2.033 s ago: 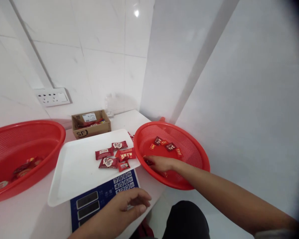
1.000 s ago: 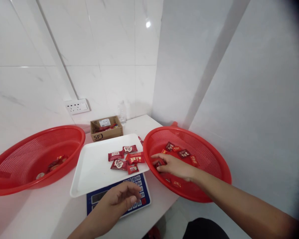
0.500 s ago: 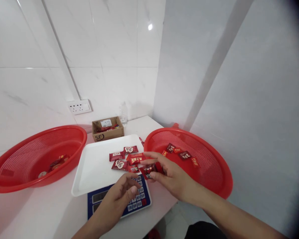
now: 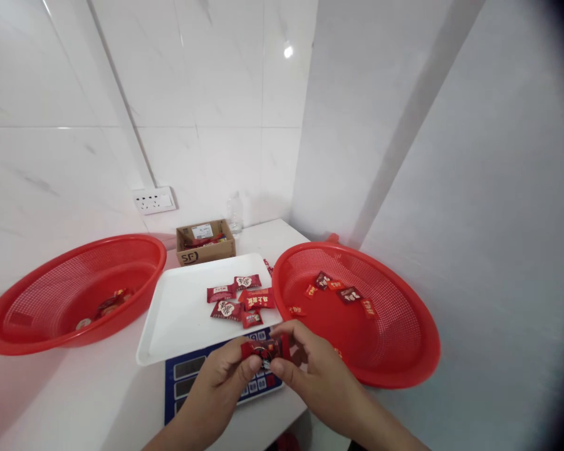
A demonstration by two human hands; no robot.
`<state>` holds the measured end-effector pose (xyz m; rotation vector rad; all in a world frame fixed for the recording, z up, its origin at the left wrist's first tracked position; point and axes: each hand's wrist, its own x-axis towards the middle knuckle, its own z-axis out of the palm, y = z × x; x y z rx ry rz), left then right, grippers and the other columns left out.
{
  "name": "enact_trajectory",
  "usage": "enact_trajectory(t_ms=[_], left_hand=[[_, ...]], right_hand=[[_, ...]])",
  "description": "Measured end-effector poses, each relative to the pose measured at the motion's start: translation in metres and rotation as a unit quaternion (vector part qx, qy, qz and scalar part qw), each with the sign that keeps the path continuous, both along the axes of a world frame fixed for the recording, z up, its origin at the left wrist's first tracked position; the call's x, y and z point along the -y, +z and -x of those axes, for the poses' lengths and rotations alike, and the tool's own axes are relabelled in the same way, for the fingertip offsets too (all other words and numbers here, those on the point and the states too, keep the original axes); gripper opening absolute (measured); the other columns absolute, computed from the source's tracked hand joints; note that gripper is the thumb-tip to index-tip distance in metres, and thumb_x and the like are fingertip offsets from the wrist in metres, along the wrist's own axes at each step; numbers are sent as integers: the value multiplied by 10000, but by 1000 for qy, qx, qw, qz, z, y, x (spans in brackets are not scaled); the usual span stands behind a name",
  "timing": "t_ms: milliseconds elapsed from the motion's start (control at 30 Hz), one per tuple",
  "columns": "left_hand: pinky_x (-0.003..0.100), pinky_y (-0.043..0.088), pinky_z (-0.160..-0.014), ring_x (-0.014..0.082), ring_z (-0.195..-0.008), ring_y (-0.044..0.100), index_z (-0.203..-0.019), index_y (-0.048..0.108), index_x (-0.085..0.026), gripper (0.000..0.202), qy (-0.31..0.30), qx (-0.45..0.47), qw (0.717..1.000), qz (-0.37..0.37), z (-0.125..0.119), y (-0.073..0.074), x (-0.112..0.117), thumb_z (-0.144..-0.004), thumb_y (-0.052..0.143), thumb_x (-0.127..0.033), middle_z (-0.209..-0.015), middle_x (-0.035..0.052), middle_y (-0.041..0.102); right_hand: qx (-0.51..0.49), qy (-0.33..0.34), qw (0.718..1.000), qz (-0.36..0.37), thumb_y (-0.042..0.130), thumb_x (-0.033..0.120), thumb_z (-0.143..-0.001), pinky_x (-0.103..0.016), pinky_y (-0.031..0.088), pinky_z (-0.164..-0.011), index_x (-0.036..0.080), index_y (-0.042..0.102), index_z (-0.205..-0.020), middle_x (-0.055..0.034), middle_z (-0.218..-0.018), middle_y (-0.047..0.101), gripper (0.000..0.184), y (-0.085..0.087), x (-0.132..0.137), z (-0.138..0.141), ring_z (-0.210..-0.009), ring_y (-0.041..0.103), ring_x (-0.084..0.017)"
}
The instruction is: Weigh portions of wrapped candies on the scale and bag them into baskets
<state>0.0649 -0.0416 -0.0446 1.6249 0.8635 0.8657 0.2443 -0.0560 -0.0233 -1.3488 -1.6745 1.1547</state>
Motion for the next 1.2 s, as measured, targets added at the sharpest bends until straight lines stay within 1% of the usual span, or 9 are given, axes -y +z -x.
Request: enact_trajectory(t_ms=[67,133,333,500,633,867,967,1067,1200], left_hand=[[265,415,-840,185,-887,560,-999,665,-213,283,2,-5,1000,-10,-1,1,2,-908,472,-400,-968,23,655],[264,411,-826,181,-865,552,-961,654,-201,287,-8,-7,1000,-5,-2,0,4,-907,468,-413,-914,23,641],[227,366,-629,134,-671,460,-756,548,-156,446,-35,-3,999,37,-6,-5,4,-834,490,-591,-703,1,523],[214,333,-585,115,-621,429,-730,534,-153,484,-52,-3,998,20,-10,-4,6,-828,471,-623,-660,-9,499],[222,368,-613,132,-660,475,-736,553,-151,477,-52,-8,998,17,-10,-4,7,-852,445,-600,-694,11,536],[229,408,-637,141,-674,492,-698,540,-155,448,-8,-13,999,42,-10,-5,7,-863,445,-560,-692,10,533],[228,412,-623,138,-656,491,-683,534,-162,441,7,-36,999,13,-7,-1,5,-876,424,-543,-675,1,532],[234,423,-602,143,-638,512,-685,541,-176,410,57,-97,992,-51,3,2,-3,-890,412,-507,-661,-4,551],[258,468,-667,175,-782,587,-814,609,-212,282,158,-223,944,-182,26,1,-21,-878,460,-443,-823,14,635]], right_hand=[[-4,3,1000,-4,573,455,-809,-256,379,-574,175,567,-877,-3,-750,584,289,-4,2,-1,-638,491,-133],[2,17,1000,-19,528,465,-834,-240,327,-540,175,545,-797,15,-698,529,293,-7,4,-3,-607,433,-117],[22,28,999,-24,532,317,-825,-236,311,-565,194,440,-694,30,-690,470,202,-13,12,-3,-636,415,-118],[16,39,999,-28,512,298,-813,-240,298,-561,196,426,-659,32,-649,462,204,-14,15,-1,-622,408,-122],[-2,39,999,-32,520,287,-805,-228,294,-549,194,425,-640,41,-623,442,211,-10,16,-1,-599,396,-111],[-42,53,997,-25,500,372,-853,-215,318,-563,180,495,-702,33,-663,466,245,-13,16,0,-624,403,-106],[-12,36,999,-29,484,399,-857,-212,291,-521,185,463,-648,45,-608,423,299,-17,15,-2,-577,373,-98],[32,7,998,-47,464,394,-868,-216,312,-521,188,513,-666,37,-601,471,292,-16,15,-8,-569,419,-106],[112,-48,989,-80,438,363,-893,-241,402,-609,205,577,-765,2,-718,603,247,-11,8,-30,-666,544,-138]])
